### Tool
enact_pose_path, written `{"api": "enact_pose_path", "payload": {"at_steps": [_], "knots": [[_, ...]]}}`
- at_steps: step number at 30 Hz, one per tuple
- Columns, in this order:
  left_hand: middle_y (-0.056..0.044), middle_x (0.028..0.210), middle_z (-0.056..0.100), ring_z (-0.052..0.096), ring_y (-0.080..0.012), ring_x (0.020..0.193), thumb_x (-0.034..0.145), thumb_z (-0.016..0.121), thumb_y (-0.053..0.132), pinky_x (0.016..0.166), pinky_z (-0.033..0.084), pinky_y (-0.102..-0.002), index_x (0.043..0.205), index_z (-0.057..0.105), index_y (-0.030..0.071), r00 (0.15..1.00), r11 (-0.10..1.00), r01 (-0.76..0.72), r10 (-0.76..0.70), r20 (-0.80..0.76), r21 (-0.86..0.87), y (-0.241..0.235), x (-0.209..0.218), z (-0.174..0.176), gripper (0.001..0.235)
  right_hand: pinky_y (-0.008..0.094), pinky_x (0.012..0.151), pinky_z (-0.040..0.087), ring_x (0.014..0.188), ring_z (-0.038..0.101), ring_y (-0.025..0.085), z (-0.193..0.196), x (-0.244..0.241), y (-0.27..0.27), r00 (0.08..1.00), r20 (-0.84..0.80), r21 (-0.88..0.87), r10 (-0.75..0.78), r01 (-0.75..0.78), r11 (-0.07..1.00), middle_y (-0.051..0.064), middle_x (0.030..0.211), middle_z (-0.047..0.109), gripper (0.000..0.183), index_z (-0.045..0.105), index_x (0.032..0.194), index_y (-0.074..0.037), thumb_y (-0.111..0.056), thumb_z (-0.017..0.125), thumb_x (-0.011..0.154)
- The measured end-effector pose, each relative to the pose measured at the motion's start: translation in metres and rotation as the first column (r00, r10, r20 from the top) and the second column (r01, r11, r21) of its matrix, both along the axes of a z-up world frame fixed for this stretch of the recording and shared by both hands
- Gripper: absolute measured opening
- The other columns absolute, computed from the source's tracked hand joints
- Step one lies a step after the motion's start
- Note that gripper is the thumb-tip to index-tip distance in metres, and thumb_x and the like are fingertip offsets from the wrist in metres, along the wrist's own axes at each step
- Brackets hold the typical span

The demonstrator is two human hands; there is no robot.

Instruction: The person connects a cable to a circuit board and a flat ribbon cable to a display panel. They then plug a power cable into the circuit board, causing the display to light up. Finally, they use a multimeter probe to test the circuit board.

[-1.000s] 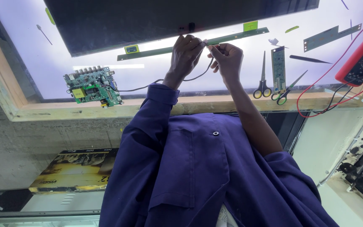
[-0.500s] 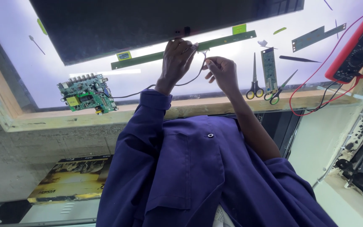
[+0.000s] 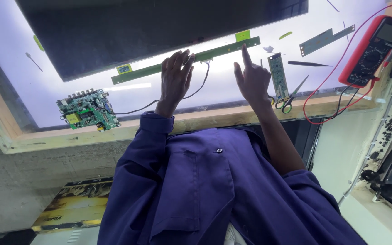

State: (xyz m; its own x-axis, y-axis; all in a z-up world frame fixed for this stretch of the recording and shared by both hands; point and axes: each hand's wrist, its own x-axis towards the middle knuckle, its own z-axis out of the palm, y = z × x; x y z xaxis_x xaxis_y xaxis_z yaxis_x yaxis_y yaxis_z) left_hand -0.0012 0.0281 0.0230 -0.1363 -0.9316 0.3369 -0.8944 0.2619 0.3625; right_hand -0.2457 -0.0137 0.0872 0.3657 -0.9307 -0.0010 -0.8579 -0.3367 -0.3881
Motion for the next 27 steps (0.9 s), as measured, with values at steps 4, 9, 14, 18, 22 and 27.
{"api": "enact_pose_path", "payload": {"at_steps": [4,9,14,18,22,27], "knots": [[-0.005,0.114,0.064,0.056,-0.0219,0.112,0.086,0.073,0.013,0.089,0.044,-0.037,0.117,0.069,0.016,0.998,0.998,-0.064,0.064,0.018,-0.008,0.002,0.000,-0.006,0.031,0.035,0.048,0.051,0.050,0.067,0.024,-0.020,-0.010,0.002,0.999,-0.038,0.027,-0.004,0.005,1.000,0.012,0.059,0.067,0.053,0.040,0.150,-0.006,-0.029,0.052,0.103],[-0.007,0.114,0.063,0.057,-0.0238,0.109,0.091,0.069,0.014,0.087,0.045,-0.038,0.117,0.069,0.014,0.999,0.998,-0.047,0.048,0.015,-0.033,0.001,-0.001,0.002,0.026,0.045,0.053,0.053,0.057,0.070,0.032,-0.032,-0.016,0.004,0.999,-0.031,0.046,-0.010,0.012,0.999,0.019,0.068,0.068,0.063,0.026,0.156,-0.011,-0.034,0.051,0.103],[-0.007,0.110,0.063,0.058,-0.0233,0.106,0.089,0.070,0.013,0.086,0.044,-0.037,0.117,0.069,0.013,0.997,0.996,-0.074,0.073,-0.028,-0.041,-0.002,-0.009,0.012,0.028,0.040,0.055,0.053,0.058,0.071,0.028,-0.037,-0.020,0.007,0.999,0.022,0.055,-0.050,0.049,0.997,0.016,0.069,0.070,0.059,0.033,0.154,-0.015,-0.037,0.050,0.101],[-0.006,0.106,0.062,0.058,-0.0228,0.099,0.086,0.073,0.015,0.081,0.043,-0.037,0.111,0.069,0.015,0.994,0.993,-0.105,0.104,-0.026,-0.044,-0.003,-0.012,0.011,0.026,0.037,0.056,0.053,0.054,0.069,0.024,-0.043,-0.024,0.009,0.996,0.077,0.086,-0.038,0.032,0.996,0.013,0.065,0.069,0.059,0.034,0.153,-0.015,-0.036,0.051,0.101],[-0.005,0.104,0.061,0.058,-0.0226,0.098,0.084,0.075,0.018,0.080,0.044,-0.037,0.107,0.070,0.016,0.989,0.989,-0.146,0.146,-0.016,-0.019,-0.004,-0.013,0.004,0.024,0.039,0.056,0.053,0.054,0.068,0.025,-0.044,-0.027,0.008,0.993,0.119,0.102,-0.006,-0.007,0.995,0.012,0.063,0.067,0.060,0.033,0.155,-0.015,-0.035,0.053,0.102],[-0.004,0.104,0.062,0.059,-0.0233,0.099,0.080,0.077,0.014,0.081,0.044,-0.037,0.106,0.070,0.016,0.984,0.986,-0.167,0.166,-0.063,-0.018,-0.004,-0.017,0.006,0.027,0.038,0.052,0.051,0.050,0.064,0.023,-0.043,-0.031,0.007,0.992,0.118,0.080,0.036,-0.046,0.996,0.007,0.055,0.060,0.058,0.038,0.152,-0.010,-0.032,0.054,0.101]]}}
